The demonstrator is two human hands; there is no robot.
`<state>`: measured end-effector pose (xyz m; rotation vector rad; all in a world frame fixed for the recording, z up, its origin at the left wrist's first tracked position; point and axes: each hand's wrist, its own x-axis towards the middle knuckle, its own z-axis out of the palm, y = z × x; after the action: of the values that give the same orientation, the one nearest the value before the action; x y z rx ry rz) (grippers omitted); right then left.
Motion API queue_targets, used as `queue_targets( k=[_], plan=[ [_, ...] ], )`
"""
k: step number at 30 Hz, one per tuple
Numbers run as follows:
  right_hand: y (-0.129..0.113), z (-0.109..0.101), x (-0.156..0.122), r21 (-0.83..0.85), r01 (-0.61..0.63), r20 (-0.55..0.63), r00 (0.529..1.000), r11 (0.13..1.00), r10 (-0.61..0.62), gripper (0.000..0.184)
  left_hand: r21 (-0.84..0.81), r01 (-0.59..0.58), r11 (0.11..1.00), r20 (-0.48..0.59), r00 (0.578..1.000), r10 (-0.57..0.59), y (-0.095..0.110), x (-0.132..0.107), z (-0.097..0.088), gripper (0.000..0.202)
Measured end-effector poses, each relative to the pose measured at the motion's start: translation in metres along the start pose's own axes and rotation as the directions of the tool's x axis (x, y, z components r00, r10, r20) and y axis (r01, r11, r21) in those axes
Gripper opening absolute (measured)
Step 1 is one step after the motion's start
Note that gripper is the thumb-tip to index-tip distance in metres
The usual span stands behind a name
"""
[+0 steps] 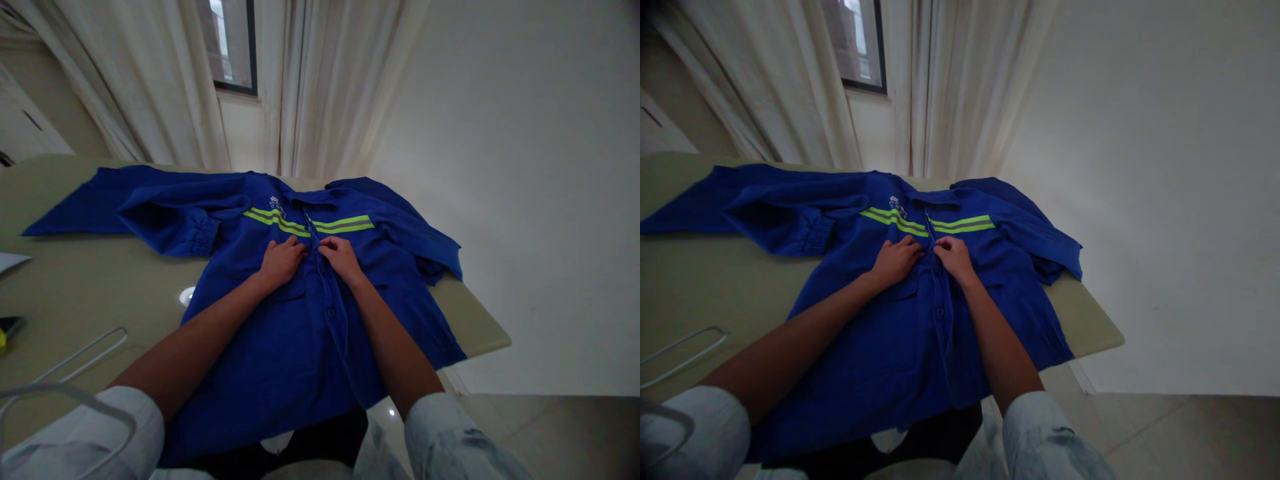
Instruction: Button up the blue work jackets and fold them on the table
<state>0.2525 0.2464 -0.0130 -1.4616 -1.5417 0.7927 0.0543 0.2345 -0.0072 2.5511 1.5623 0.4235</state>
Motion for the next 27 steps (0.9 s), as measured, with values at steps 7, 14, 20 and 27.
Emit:
queue_targets(
  k=[7,14,20,27],
  plan=[
    [0.001,0.007,-0.001,0.087,-0.013,0.019,1.0,0.996,0.011,0.032,-0.235,0.058,0.97,0.035,0.998,-0.051,-0.011,0.009,0.003,0.024],
    [0.002,0.011,0.003,0.097,-0.069,0.046,0.997,0.993,0.064,0.036,-0.4,0.069,0.914,-0.078,0.991,-0.108,-0.015,0.011,0.009,0.021],
    [-0.002,0.008,0.003,0.092,0.033,0.053,0.998,0.995,-0.038,0.04,-0.394,-0.042,0.918,-0.176,0.984,-0.031,-0.014,0.006,0.012,0.017],
    [-0.01,0.011,-0.006,-0.156,0.249,0.038,0.968,0.956,-0.246,0.025,-0.333,0.058,0.941,-0.107,0.989,-0.098,-0.011,0.007,0.009,0.025]
  ],
)
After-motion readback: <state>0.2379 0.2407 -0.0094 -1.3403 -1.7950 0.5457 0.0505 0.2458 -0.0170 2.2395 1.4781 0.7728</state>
